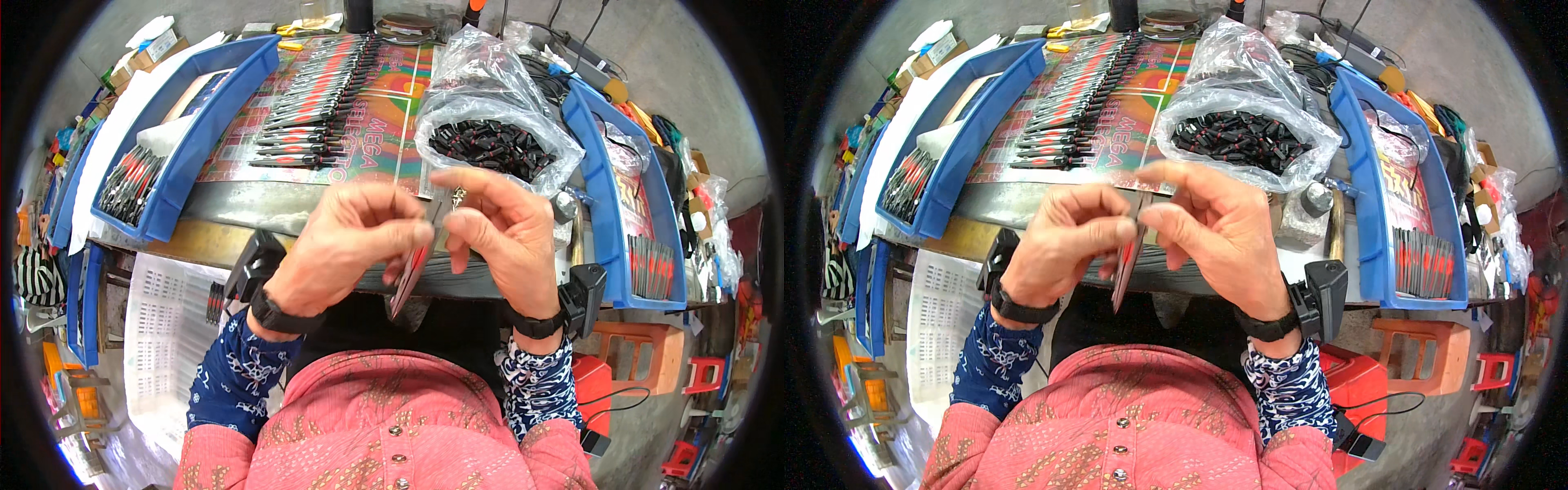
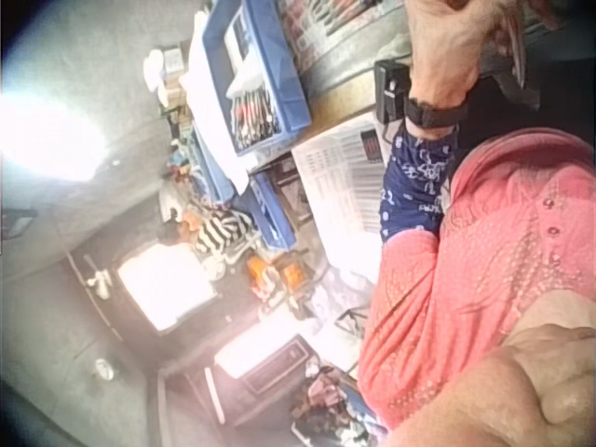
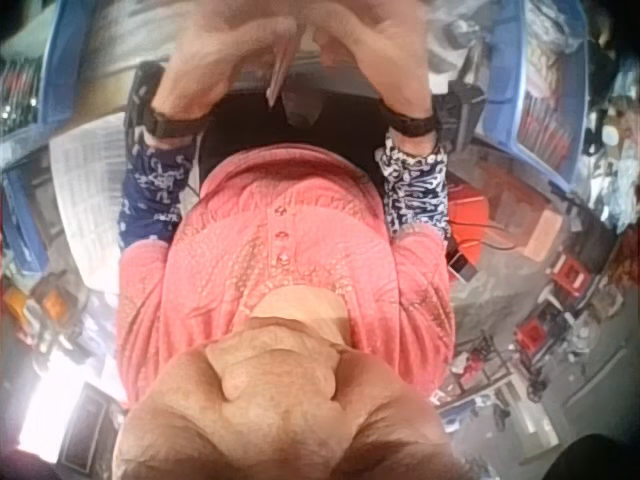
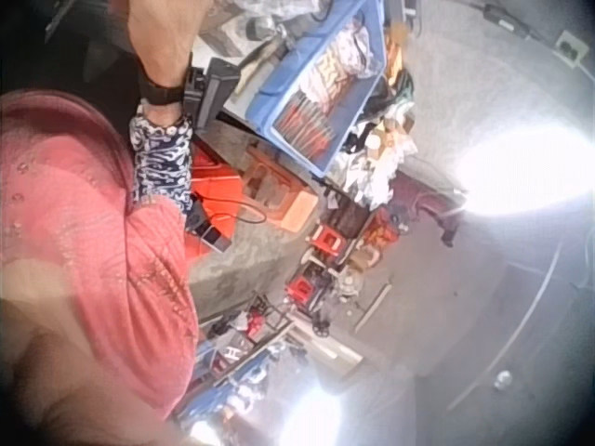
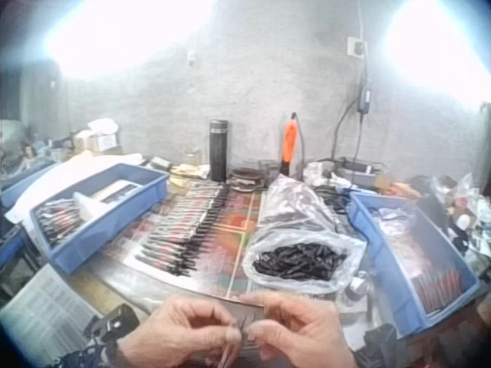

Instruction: The person assembles pens by inserting a small metal piece into a black plastic barrel, then attaching a red cap. They repeat this process for multiple pens, placing each completed unit into a blue tray on the table.

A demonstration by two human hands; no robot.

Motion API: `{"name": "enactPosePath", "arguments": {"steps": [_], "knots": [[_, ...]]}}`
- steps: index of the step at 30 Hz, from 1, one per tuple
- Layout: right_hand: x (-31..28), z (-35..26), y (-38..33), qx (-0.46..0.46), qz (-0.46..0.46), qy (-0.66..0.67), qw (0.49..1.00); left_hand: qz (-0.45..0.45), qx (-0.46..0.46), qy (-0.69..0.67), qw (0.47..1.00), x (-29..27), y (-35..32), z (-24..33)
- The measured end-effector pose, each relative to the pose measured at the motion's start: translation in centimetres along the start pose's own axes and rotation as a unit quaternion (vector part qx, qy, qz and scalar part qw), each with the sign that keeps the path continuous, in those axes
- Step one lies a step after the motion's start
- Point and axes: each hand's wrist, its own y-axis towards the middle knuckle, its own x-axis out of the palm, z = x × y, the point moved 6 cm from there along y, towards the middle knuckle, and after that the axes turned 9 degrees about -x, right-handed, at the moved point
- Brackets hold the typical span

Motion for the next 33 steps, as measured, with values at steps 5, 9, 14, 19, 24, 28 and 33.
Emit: {"name": "enactPosePath", "arguments": {"steps": [5,9,14,19,24,28,33], "knots": [[0.3,0.9,-2.2,0.066,-0.046,0.074,0.994,-0.077,-0.09,0.006,0.993,0.5,-1.5,-1.8],[0.5,1.1,-3.1,0.072,-0.049,0.104,0.991,-0.068,-0.077,0.022,0.994,0.8,-1.8,-2.4],[0.1,1.4,-3.0,0.013,0.015,0.066,0.998,0.066,0.041,0.1,0.992,0.8,-2.2,-1.9],[0.5,2.1,-2.9,-0.012,0.043,0.056,0.997,0.152,0.127,0.21,0.957,1.3,-2.5,-1.6],[0.3,2.3,-2.8,-0.001,0.052,0.03,0.998,0.196,0.168,0.293,0.921,1.2,-2.5,-1.2],[-1.2,1.0,-1.7,-0.032,-0.009,-0.183,0.983,0.203,0.166,0.352,0.898,0.9,-2.5,-1.1],[-5.5,-1.0,1.3,-0.117,0.028,-0.447,0.886,0.203,0.197,0.37,0.885,0.3,-2.7,-0.9]]}}
